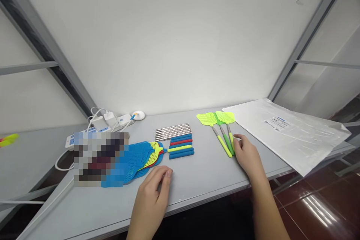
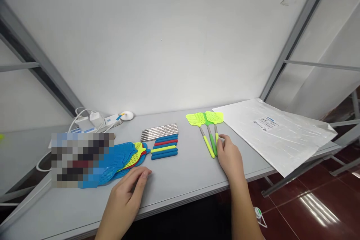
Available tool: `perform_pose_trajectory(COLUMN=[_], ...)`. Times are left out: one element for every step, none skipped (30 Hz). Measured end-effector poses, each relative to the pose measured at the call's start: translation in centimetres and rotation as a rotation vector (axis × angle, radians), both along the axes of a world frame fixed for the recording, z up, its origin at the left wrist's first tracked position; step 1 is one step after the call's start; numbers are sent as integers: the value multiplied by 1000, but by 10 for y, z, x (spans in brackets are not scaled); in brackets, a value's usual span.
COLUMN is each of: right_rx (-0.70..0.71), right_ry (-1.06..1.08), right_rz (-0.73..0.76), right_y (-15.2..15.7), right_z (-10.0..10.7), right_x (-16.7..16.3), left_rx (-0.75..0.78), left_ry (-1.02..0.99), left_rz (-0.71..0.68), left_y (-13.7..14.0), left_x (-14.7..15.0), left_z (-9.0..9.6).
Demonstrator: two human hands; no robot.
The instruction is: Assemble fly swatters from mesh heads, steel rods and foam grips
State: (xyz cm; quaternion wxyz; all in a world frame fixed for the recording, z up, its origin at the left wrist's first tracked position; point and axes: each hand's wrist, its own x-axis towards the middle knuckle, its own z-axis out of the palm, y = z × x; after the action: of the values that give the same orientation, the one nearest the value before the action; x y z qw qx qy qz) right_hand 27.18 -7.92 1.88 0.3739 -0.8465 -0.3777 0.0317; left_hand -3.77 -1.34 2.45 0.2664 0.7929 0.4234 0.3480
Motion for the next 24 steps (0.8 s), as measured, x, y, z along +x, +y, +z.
perform_pose_trajectory(right_rx=[27, 64, 110, 159, 204, 240, 265, 278, 290, 304, 315, 317, 303, 271, 226, 178, 139, 122, 132, 164, 208, 245, 261, 253], right_ry=[5, 12, 23, 35, 46, 53, 52, 44, 31, 16, 2, -13, -32, -59, -93, -134, -174, -203, -210, -195, -163, -124, -88, -60], right_rz=[-6, -9, -6, 3, 23, 53, 90, 126, 158, 183, 202, 221, 251, 295, 355, 423, 488, 532, 544, 515, 444, 341, 223, 105], right_y=[-1, -2, -2, -3, -4, -5, -6, -7, -8, -8, -8, -8, -7, -6, -5, -4, -3, -2, -2, -2, -3, -4, -6, -8], right_z=[1, 1, 1, 1, 1, 1, 1, 0, 0, -1, -2, -3, -4, -5, -6, -6, -7, -7, -7, -7, -7, -7, -6, -6], right_x=[-2, -4, -7, -11, -14, -18, -22, -26, -30, -34, -38, -43, -48, -53, -58, -63, -66, -69, -69, -67, -64, -58, -50, -42], left_rx=[-2, -6, -11, -18, -25, -30, -35, -37, -33, -22, -5, 18, 47, 78, 105, 126, 142, 152, 156, 157, 158, 159, 158, 159], left_ry=[7, 14, 21, 30, 40, 50, 61, 74, 92, 116, 150, 193, 243, 296, 349, 395, 434, 462, 481, 493, 501, 507, 513, 520], left_rz=[-2, -4, -6, -7, -10, -11, -9, -4, 4, 15, 28, 44, 60, 76, 91, 103, 114, 120, 123, 125, 126, 124, 120, 115], left_y=[0, 0, -1, -1, -1, -2, -2, -2, -3, -3, -3, -3, -2, -2, -2, -1, 0, 0, 1, 1, 1, 2, 2, 2], left_x=[0, 1, 1, 1, 1, 0, 0, 1, 1, 2, 4, 7, 10, 13, 16, 19, 22, 24, 25, 26, 26, 25, 25, 24], left_z=[1, 1, 2, 3, 4, 5, 5, 5, 5, 5, 5, 4, 4, 4, 4, 4, 5, 5, 6, 6, 6, 6, 5, 5])
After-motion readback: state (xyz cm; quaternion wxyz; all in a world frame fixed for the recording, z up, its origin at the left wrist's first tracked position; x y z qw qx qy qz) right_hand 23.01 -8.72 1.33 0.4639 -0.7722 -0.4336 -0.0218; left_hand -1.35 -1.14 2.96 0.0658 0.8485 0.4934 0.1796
